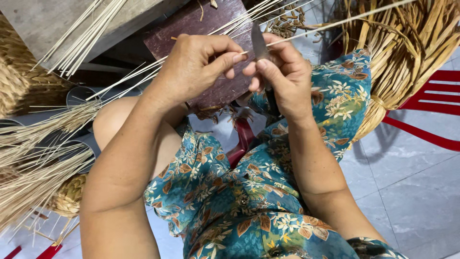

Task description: The person sits on a low stool holding a bundle of thin bamboo sticks and uses a small knife to shave and point the ends of the sticks one at a time, resting them on a small wooden board on their lap. Shaved sticks are laid onto a growing pile beside them while shavings fall to the floor.

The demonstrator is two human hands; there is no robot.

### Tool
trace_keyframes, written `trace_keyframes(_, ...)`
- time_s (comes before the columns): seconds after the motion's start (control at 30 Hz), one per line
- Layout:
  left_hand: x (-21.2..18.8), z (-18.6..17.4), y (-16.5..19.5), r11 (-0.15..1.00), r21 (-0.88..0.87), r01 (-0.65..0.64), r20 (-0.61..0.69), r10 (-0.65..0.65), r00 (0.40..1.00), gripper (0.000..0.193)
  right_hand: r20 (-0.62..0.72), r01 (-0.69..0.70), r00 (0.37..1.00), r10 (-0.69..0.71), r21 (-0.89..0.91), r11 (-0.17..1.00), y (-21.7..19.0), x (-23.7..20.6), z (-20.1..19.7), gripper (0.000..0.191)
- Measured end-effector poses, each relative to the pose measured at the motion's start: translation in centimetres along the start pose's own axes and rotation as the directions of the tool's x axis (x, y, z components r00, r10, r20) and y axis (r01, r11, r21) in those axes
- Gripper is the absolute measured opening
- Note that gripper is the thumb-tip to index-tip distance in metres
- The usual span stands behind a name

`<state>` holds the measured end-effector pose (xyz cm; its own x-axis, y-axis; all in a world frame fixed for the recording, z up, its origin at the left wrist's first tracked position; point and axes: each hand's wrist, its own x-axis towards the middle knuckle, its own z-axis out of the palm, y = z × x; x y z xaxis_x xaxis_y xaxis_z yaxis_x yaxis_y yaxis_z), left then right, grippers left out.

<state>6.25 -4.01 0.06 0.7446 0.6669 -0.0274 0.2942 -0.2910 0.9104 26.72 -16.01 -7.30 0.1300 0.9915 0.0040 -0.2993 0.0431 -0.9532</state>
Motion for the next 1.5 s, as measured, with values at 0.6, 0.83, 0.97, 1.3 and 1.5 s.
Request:
trace_keyframes(0.6, 0.1, 0.4, 0.0, 0.995, -0.093, 0.031, -0.02, -0.033, 0.999, 0.02, -0.114, 0.042, 0.993, -0.032, 0.091, 0.995, -0.1, 0.6, -1.3, 0.035)
trace_keyframes(0.83, -0.3, -1.1, 0.1, 0.998, -0.011, 0.065, -0.046, -0.066, 0.997, 0.014, -0.223, 0.072, 0.974, -0.049, 0.099, 0.992, -2.5, 0.5, -2.9, 0.037)
trace_keyframes(0.97, 0.1, 0.1, 0.5, 0.998, -0.03, 0.058, -0.048, -0.059, 0.997, 0.013, -0.096, -0.001, 0.995, 0.009, 0.081, 0.997, -0.1, 0.1, -0.2, 0.035)
trace_keyframes(1.3, -0.3, -0.5, -0.3, 0.997, 0.072, 0.041, -0.088, -0.035, 0.996, 0.014, -0.334, 0.18, 0.938, -0.096, 0.229, 0.957, -1.3, 1.3, -5.3, 0.034)
trace_keyframes(1.5, 0.9, 0.9, -0.2, 0.998, 0.051, 0.029, -0.109, -0.024, 0.994, 0.014, -0.083, 0.016, 0.996, -0.014, 0.015, 1.0, -0.3, 0.9, -1.2, 0.049)
